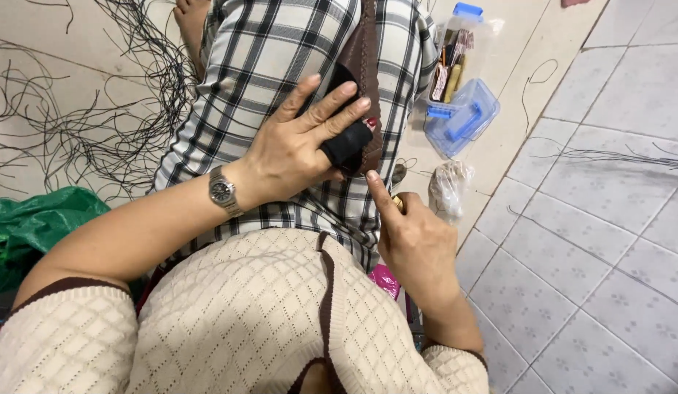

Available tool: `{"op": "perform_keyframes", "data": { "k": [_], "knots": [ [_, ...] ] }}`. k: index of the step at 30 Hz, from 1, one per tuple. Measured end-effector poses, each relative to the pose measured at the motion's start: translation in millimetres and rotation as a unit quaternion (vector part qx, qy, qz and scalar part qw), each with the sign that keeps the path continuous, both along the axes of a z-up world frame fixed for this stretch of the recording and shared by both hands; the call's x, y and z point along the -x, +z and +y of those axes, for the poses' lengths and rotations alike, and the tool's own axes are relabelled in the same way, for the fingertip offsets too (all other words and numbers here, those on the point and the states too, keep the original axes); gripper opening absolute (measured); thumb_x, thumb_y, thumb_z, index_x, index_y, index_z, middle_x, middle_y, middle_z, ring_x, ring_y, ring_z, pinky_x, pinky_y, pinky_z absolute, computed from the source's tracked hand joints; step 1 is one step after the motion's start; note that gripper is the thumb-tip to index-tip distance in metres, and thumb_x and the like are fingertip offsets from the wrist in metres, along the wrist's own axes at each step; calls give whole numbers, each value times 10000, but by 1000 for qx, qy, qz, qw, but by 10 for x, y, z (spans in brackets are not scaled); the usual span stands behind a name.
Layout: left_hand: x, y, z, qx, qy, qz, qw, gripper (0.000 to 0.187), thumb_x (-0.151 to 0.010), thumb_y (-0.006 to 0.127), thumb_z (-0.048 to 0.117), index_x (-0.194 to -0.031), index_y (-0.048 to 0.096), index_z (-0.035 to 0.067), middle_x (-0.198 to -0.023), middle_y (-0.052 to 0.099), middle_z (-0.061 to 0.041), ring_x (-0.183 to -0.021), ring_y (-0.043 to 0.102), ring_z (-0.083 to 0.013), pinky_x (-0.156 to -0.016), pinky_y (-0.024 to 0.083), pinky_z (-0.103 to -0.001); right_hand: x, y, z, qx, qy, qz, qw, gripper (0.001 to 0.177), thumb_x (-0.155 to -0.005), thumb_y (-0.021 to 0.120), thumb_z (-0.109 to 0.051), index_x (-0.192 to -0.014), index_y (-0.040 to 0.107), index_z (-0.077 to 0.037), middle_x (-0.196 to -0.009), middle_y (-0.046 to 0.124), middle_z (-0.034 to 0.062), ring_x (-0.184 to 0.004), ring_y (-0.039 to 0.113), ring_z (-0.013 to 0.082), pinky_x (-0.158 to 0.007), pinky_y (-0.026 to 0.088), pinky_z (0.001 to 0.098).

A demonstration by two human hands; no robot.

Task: A person is hand-sewing a brown sandal strap using a needle and black thread while sitting on the floor.

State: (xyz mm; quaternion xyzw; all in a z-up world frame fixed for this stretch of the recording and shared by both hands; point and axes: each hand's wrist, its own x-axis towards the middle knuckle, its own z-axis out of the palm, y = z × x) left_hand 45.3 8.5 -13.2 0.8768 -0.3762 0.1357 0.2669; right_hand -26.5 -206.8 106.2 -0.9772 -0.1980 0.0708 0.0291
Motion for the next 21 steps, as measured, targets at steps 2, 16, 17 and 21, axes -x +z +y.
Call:
{"op": "perform_keyframes", "data": {
  "k": [2,16,17,21],
  "knots": [
    [-26,17,-26,33,-25,19,999,324,-841,869,302,-1132,827,166,-1598,486,-71,-1550,254,-189,-1334,58,-400,43,-64,6,11,8,5,1000,627,-824,677,-29,-1435,616,-156,-871,613,109,-451,490,165,-368,384,336],
    [-70,46,-21,65,-36,27,997,224,-873,848,323,-1026,832,159,-1530,562,-80,-1484,389,-221,-1291,185,-440,-154,-116,-255,-148,49,44,987,494,-849,731,30,-1316,673,-122,-970,699,69,-594,586,156,-509,477,301],
    [-84,56,-25,69,-38,17,997,160,-909,831,280,-1000,831,149,-1510,585,-87,-1466,430,-222,-1286,211,-436,-171,-164,-258,-152,68,15,986,507,-817,738,69,-1289,689,-108,-984,712,81,-579,575,146,-495,473,293],
    [-120,95,-8,69,-31,1,997,170,-947,796,283,-988,832,122,-1484,610,-85,-1442,470,-208,-1285,242,-407,-311,-191,-228,-208,63,45,975,410,-834,735,78,-1221,724,-56,-948,733,103,-544,581,139,-476,475,281]
  ]
}}
